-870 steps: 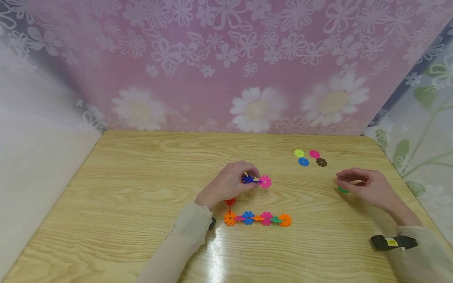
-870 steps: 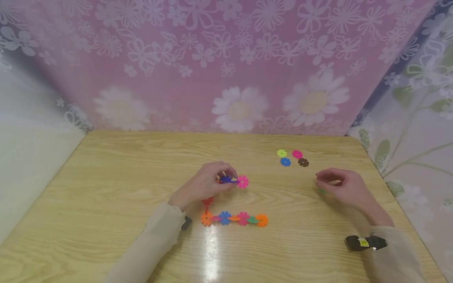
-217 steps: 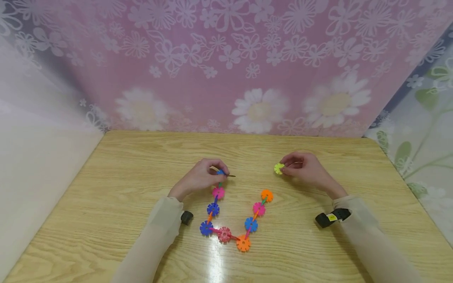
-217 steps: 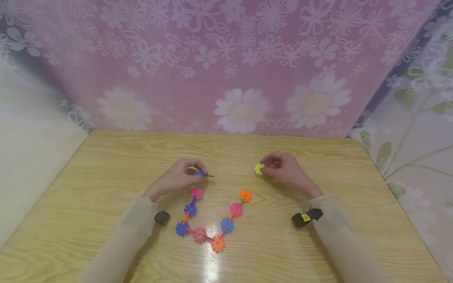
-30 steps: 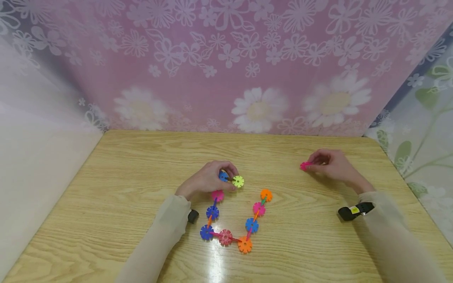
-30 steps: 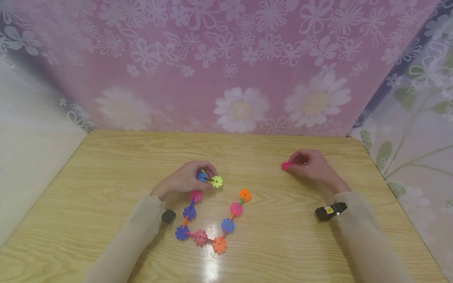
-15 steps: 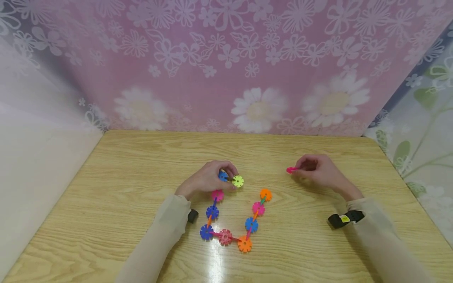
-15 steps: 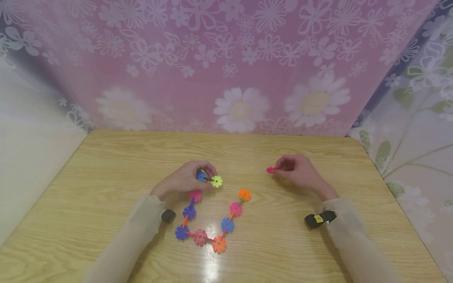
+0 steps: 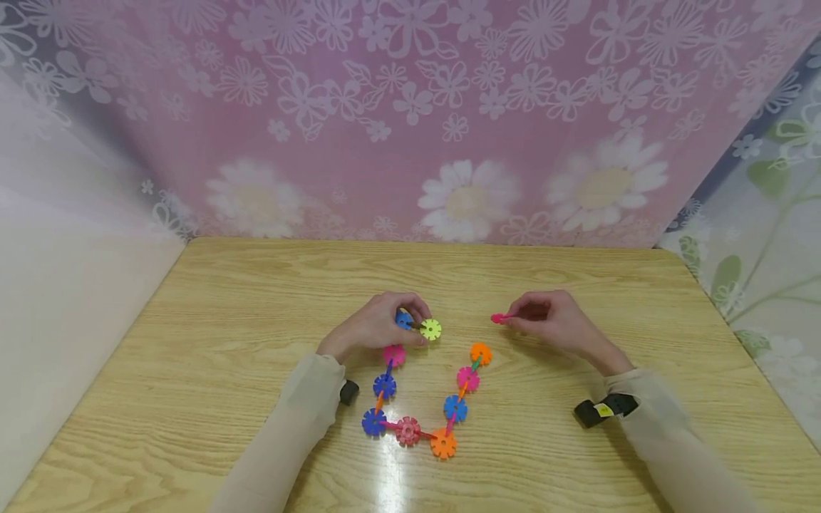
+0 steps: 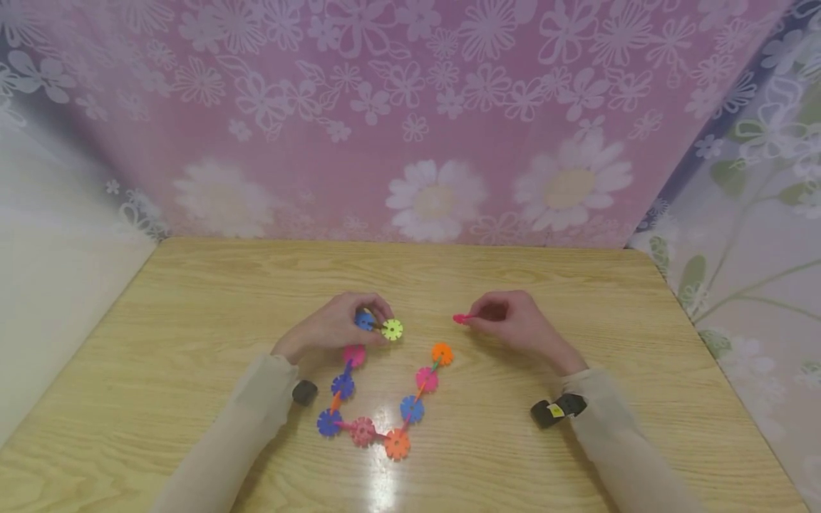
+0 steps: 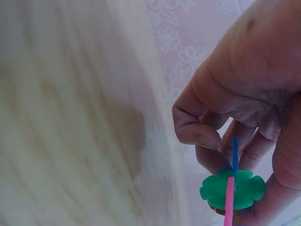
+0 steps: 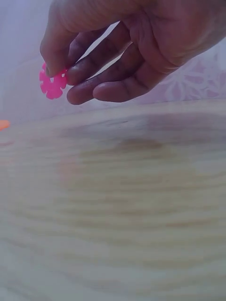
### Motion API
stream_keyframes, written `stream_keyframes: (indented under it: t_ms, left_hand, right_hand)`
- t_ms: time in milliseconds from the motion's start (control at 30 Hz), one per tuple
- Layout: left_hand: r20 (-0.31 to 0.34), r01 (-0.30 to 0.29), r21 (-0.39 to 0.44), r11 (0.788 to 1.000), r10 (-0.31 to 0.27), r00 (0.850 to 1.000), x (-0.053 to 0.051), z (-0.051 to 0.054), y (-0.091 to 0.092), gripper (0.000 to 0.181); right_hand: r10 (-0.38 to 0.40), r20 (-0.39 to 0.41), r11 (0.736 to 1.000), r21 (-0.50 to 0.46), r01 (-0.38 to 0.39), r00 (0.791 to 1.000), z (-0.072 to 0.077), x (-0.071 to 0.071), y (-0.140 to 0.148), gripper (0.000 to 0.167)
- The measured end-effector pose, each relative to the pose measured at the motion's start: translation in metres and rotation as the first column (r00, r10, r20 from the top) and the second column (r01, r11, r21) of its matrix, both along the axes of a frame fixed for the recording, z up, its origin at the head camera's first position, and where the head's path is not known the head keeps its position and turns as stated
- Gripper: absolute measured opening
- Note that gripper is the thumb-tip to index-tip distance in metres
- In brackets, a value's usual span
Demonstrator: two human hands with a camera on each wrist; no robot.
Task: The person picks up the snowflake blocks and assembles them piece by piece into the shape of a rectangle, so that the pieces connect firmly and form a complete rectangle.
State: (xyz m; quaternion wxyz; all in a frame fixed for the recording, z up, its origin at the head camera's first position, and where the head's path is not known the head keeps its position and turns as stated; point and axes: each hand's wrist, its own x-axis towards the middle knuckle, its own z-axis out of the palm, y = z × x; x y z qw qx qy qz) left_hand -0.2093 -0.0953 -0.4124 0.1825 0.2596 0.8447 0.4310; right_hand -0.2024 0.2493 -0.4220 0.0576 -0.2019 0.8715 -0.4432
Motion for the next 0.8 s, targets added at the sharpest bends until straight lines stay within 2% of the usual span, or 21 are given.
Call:
stream_keyframes:
  t_ms: [200, 800]
  left_hand:
    - [0.003, -0.001, 0.002, 1.000, 0.001, 1.000, 0.000, 0.001, 0.000, 0.029]
    - [0.013, -0.008, 0.003, 1.000, 0.008, 1.000, -0.002, 0.001, 0.001, 0.030]
  right_hand:
    - [0.042, -0.030, 0.999, -0.001, -0.042, 0.999, -0.004, 0.002, -0.012, 0.006]
    - [0.110, 0.003, 0.992, 0.062, -0.110, 0.994, 0.002, 0.008, -0.052, 0.008]
